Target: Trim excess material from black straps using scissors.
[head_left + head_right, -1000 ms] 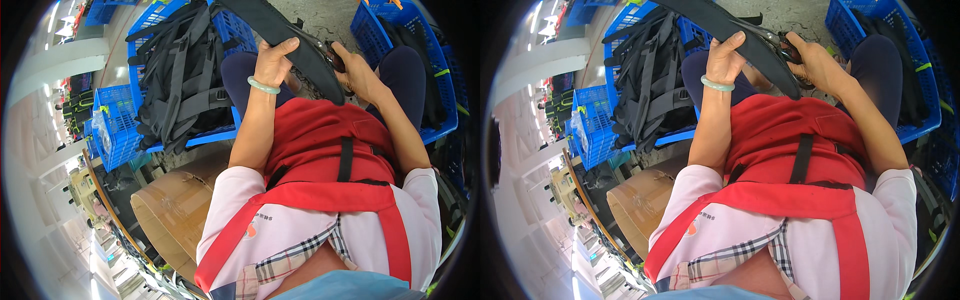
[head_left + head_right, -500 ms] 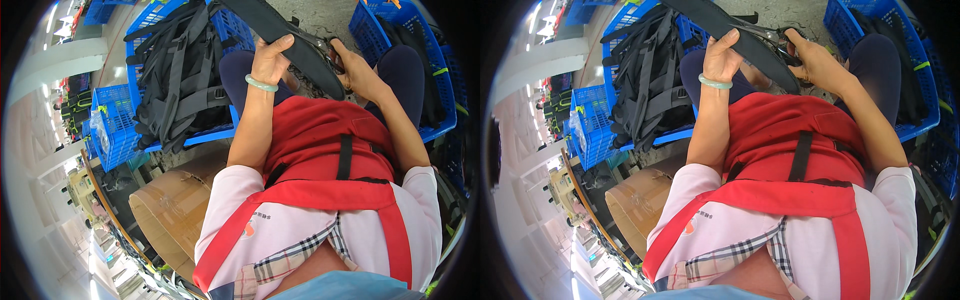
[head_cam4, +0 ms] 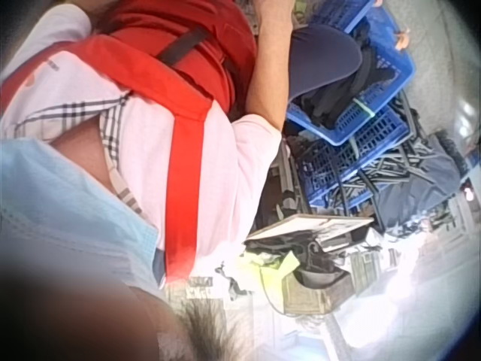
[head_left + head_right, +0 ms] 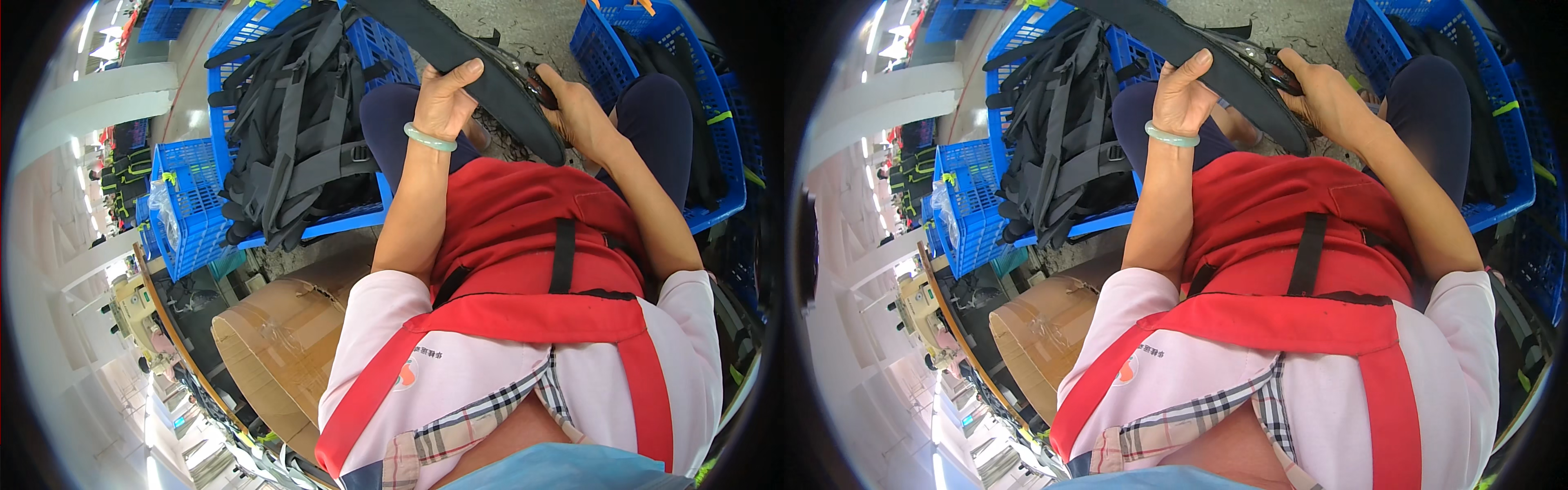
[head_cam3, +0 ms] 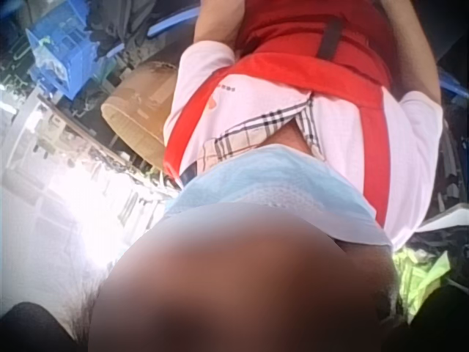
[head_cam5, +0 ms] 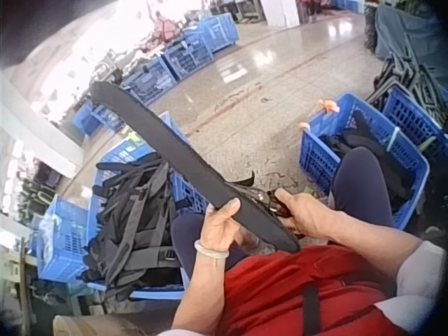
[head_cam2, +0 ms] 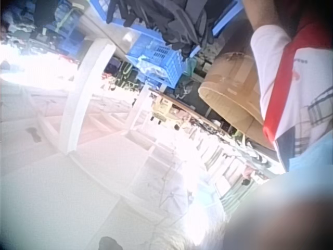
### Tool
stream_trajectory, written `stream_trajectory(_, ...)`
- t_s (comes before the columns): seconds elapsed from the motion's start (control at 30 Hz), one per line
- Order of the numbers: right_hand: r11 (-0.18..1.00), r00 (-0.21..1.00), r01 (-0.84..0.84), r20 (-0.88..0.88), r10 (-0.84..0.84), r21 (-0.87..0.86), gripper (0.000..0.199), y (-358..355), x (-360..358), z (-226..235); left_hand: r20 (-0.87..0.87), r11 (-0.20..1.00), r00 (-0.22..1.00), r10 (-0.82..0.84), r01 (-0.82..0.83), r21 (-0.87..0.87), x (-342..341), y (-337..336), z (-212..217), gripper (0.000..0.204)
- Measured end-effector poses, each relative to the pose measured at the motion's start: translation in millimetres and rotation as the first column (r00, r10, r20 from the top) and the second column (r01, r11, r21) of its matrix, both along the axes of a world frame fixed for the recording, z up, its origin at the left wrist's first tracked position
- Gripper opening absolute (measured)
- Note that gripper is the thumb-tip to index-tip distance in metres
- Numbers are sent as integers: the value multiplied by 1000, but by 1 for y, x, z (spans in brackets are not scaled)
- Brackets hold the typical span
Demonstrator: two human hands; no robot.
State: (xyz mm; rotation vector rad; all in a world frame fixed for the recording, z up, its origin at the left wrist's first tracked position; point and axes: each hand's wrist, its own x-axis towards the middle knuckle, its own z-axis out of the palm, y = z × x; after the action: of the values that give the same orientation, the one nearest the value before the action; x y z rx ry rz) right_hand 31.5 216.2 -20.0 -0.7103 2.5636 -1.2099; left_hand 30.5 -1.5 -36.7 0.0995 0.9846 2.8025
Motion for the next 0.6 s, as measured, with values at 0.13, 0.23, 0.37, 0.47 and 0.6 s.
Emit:
stream_trajectory(0.13,999,999,37,-23,-37,-12,33,-5,3,5,-13,1000,999,-30,30,4,1,-1,1,27)
stream_trajectory(0.23,998,999,35,-14,-35,-53,31,-2,-1,2,-28,1000,999,-21,20,-16,3,3,4,26)
stream_trajectory(0.37,997,996,68,55,-66,-37,31,4,-4,7,-65,971,997,32,-47,-236,7,-3,13,16)
stream_trajectory(0.47,997,994,71,-87,-68,27,32,6,-6,9,-267,778,935,234,-345,-525,1,-21,1,21)
stream_trajectory(0.6,996,995,14,-96,-5,90,35,8,-4,9,-179,967,963,202,-225,-121,-8,-20,21,22)
